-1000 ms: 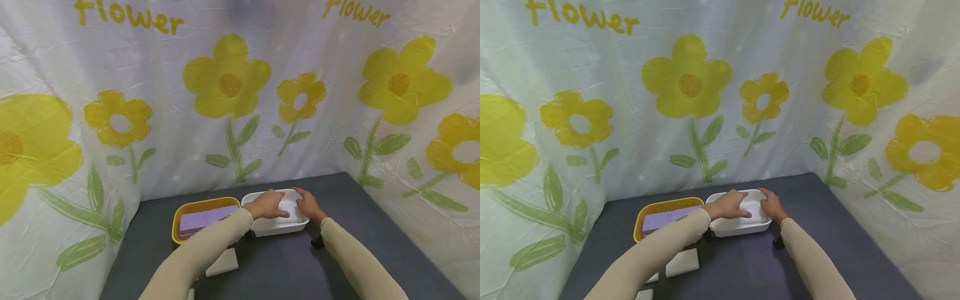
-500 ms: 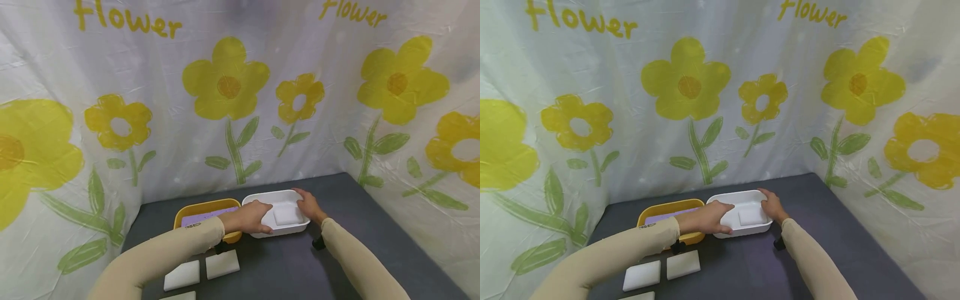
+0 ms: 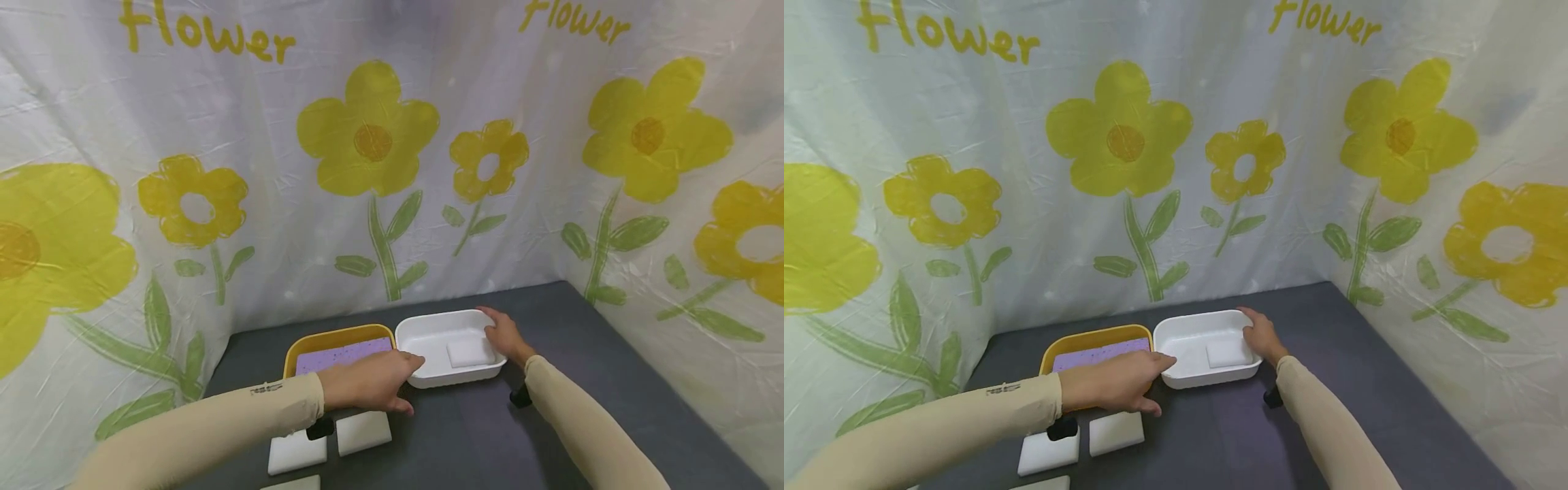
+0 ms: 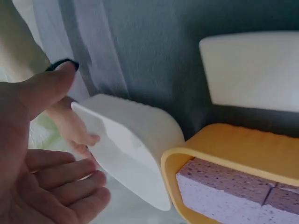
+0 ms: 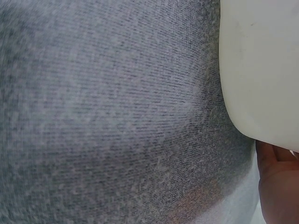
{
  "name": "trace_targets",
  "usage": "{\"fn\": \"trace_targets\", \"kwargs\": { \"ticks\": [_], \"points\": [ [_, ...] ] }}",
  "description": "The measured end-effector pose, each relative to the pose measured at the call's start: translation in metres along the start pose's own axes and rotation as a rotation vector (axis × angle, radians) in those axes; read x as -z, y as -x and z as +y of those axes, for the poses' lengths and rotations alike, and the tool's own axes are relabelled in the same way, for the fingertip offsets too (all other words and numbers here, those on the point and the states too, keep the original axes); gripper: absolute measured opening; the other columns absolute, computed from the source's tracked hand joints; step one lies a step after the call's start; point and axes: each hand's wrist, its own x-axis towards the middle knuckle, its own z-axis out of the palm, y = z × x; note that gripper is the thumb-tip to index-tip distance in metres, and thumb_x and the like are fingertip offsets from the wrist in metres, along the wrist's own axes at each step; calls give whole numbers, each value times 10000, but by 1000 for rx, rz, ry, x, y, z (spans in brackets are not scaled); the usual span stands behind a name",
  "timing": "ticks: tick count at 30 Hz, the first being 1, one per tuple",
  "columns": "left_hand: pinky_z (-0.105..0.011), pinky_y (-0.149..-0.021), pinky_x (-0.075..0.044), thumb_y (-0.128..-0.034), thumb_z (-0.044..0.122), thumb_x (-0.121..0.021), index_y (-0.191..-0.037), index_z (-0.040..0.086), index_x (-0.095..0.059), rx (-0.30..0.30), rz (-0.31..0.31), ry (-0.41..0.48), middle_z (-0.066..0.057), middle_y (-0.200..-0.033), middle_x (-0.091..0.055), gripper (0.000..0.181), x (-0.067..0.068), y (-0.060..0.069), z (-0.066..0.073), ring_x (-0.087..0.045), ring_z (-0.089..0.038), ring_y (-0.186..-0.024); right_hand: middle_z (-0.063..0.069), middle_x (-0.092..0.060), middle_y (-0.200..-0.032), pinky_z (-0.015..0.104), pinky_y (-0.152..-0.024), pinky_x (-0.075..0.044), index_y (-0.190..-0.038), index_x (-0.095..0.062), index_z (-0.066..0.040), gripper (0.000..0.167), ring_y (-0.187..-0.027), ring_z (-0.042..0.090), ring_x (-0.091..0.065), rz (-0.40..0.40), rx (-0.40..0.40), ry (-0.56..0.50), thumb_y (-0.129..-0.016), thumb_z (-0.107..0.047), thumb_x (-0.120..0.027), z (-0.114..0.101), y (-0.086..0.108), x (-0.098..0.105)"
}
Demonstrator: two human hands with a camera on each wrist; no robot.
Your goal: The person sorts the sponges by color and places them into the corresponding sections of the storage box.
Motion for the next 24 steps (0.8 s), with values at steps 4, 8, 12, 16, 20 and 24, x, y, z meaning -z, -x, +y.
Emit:
{"fn": "trace_targets", "kwargs": {
  "ticks": [4, 8, 12, 16, 20, 24],
  "points": [
    [-261, -976, -593, -844, 426, -963, -1447, 38, -616, -12, -50, -39, -42, -1263, -750, 797, 4, 19, 9, -711, -108, -1099, 289, -523, -1625, 475, -967, -487, -1643, -471, -24, 623, -1229, 345, -625, -5, -5, -1, -1025, 36, -411, -2, 1, 1],
    [-239, -730, -552, -801, 450, -988, -1241, 87, -710, 32, -129, -53, 25, -945, -695, 635, 7, 36, 15, -596, -59, -797, 286, -525, -1625, 533, -1066, -511, -1644, -467, -21, 618, -1339, 381, -621, -11, -7, 4, -1030, 33, -412, -1, 1, 0],
    [-239, -532, -404, -798, 433, -993, -946, 99, -744, 100, -225, -43, 50, -717, -582, 442, 3, 48, 16, -460, -59, -617, 284, -522, -1628, 582, -1117, -506, -1647, -462, -23, 620, -1385, 405, -606, -17, -16, 1, -1031, 30, -409, -1, 1, 1],
    [-243, -482, -309, -801, 420, -992, -790, 122, -723, 130, -270, -58, 90, -601, -507, 402, -6, 55, 11, -368, -54, -555, 283, -531, -1620, 601, -1129, -500, -1641, -473, -24, 619, -1378, 408, -609, -10, -20, -13, -1027, 32, -414, 0, -2, 2],
    [-243, -493, -344, -808, 400, -991, -799, 116, -741, 184, -300, -59, 88, -610, -520, 378, -17, 60, 6, -381, -57, -555, 281, -530, -1622, 610, -1141, -494, -1645, -466, -23, 619, -1380, 404, -608, -17, -31, -20, -1030, 27, -412, 3, -3, 0],
    [-248, -497, -384, -820, 378, -984, -827, 113, -764, 228, -319, -66, 62, -618, -570, 345, -28, 63, 2, -424, -65, -546, 281, -534, -1619, 623, -1155, -489, -1649, -460, -23, 619, -1398, 413, -605, -16, -32, -20, -1034, 25, -408, 3, -3, -1]
  ]
}}
